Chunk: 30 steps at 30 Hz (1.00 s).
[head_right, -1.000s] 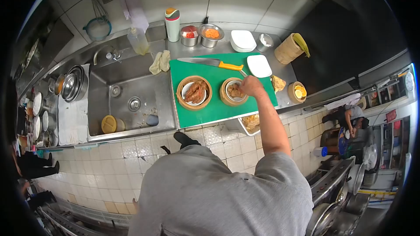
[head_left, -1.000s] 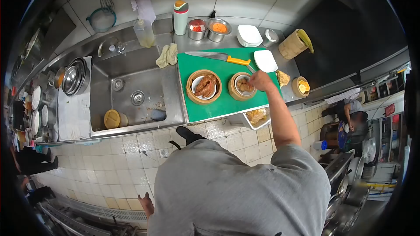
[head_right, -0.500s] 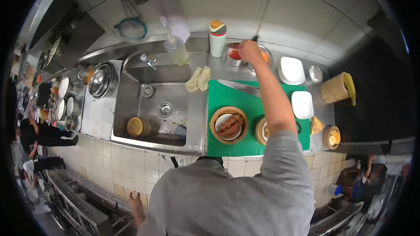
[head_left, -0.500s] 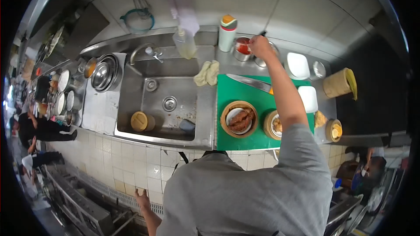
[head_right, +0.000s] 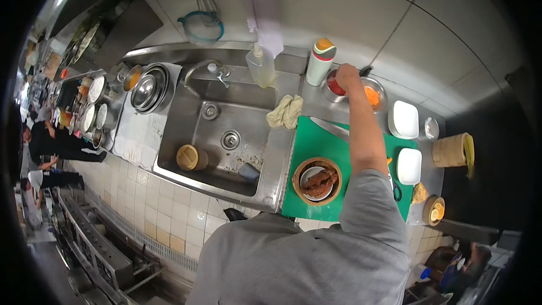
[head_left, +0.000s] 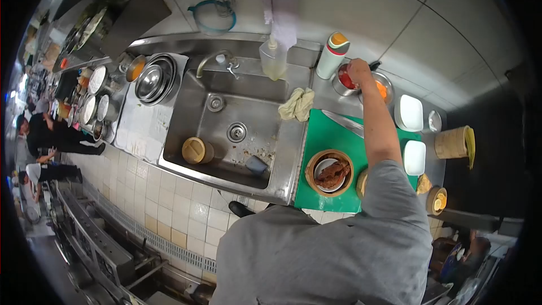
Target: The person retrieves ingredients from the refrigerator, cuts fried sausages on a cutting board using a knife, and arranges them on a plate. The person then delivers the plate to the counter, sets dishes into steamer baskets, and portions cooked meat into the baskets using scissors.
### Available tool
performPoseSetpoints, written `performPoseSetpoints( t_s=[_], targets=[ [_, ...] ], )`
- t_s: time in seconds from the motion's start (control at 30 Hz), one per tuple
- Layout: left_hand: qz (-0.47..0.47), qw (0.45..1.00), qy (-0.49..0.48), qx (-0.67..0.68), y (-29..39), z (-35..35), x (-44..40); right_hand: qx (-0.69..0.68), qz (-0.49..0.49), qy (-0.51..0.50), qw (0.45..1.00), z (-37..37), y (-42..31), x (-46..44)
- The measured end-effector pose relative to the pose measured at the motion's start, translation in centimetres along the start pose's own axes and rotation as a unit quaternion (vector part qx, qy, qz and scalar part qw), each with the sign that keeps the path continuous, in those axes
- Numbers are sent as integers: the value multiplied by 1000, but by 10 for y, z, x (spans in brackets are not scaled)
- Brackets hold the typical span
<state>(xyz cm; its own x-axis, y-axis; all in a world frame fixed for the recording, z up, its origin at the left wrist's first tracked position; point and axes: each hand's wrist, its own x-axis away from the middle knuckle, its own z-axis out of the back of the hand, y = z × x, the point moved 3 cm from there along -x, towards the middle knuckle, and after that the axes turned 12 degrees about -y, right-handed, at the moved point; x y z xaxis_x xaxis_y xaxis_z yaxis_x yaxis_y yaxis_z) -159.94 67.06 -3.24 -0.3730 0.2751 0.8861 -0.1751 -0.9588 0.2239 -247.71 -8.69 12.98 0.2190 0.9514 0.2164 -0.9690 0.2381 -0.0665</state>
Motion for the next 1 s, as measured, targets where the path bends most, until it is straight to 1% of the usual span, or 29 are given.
performPoseSetpoints(
  t_s=[0.07, 0.1, 0.13, 0.17, 0.2, 0.23, 0.27, 0.33, 0.37, 0.4, 0.43, 0.5, 0.53, 0.57, 0.63, 0.7, 0.73, 0.77, 0.8, 0.83, 0.87, 0.9, 0.93, 0.97, 1.0],
  targets=[
    [-4, 1000, -18, 0, 10, 3, -11, -84, 53, -7, 995, 13, 4, 18],
    [-9, 1000, -22, 0, 17, 9, -18, -85, 43, -5, 995, 14, 8, 26],
    [-16, 1000, -25, 3, 26, 17, -27, -207, 5, -15, 978, 16, 12, 33],
    [-31, 999, -21, 11, 40, 28, -36, -324, -29, -23, 945, 18, 15, 37],
    [-47, 999, -22, 15, 48, 42, -48, -414, -52, -49, 907, 27, 11, 49],
    [-86, 996, -17, 13, 61, 63, -64, -412, -54, -47, 908, 35, 8, 56],
    [-153, 988, -9, 6, 78, 85, -86, -424, -58, -28, 903, 40, 8, 63],
    [-305, 952, 8, -11, 120, 121, -122, -434, -70, -12, 898, 39, 11, 76],
    [-206, 959, 49, 190, 158, 130, -124, -483, -47, 6, 874, 37, 12, 80],
    [-206, 964, 49, 159, 207, 131, -108, -531, -24, 27, 847, 36, 14, 86],
    [-208, 969, 50, 127, 249, 129, -93, -531, -31, 30, 847, 37, 13, 97],
    [-261, 961, 35, 84, 291, 134, -104, -538, 18, 16, 842, 47, -3, 132],
    [-259, 963, 30, 72, 306, 131, -106, -558, 34, 0, 829, 50, -13, 157],
    [-273, 960, 10, 66, 318, 126, -108, -560, 18, -1, 828, 50, -16, 184],
    [-281, 959, -16, 45, 316, 124, -108, -487, 98, -102, 862, 44, -35, 240],
    [-186, 979, -83, 25, 307, 115, -126, -430, 85, -182, 881, 35, -60, 298],
    [-182, 978, -106, 12, 287, 117, -154, -398, 69, -210, 890, 28, -73, 320],
    [-172, 975, -137, 20, 246, 125, -197, -330, 92, -200, 918, 23, -87, 341],
    [-162, 970, -179, 43, 214, 133, -229, -259, 114, -189, 940, 18, -99, 357],
    [-109, 907, -320, 251, 202, 125, -234, -260, 103, -184, 942, 3, -103, 366],
    [-111, 970, -212, 38, 189, 141, -236, -233, 106, -152, 955, -17, -104, 372],
    [-95, 977, -192, -9, 185, 146, -238, -203, 110, -119, 966, -24, -107, 378],
    [-86, 979, -185, -29, 186, 150, -237, -195, 76, -134, 969, -19, -113, 384],
    [-81, 979, -182, -33, 189, 155, -243, -193, 69, -130, 970, -18, -117, 391],
    [-77, 981, -178, -29, 191, 161, -250, -172, 43, -96, 979, -15, -119, 396]
  ],
)
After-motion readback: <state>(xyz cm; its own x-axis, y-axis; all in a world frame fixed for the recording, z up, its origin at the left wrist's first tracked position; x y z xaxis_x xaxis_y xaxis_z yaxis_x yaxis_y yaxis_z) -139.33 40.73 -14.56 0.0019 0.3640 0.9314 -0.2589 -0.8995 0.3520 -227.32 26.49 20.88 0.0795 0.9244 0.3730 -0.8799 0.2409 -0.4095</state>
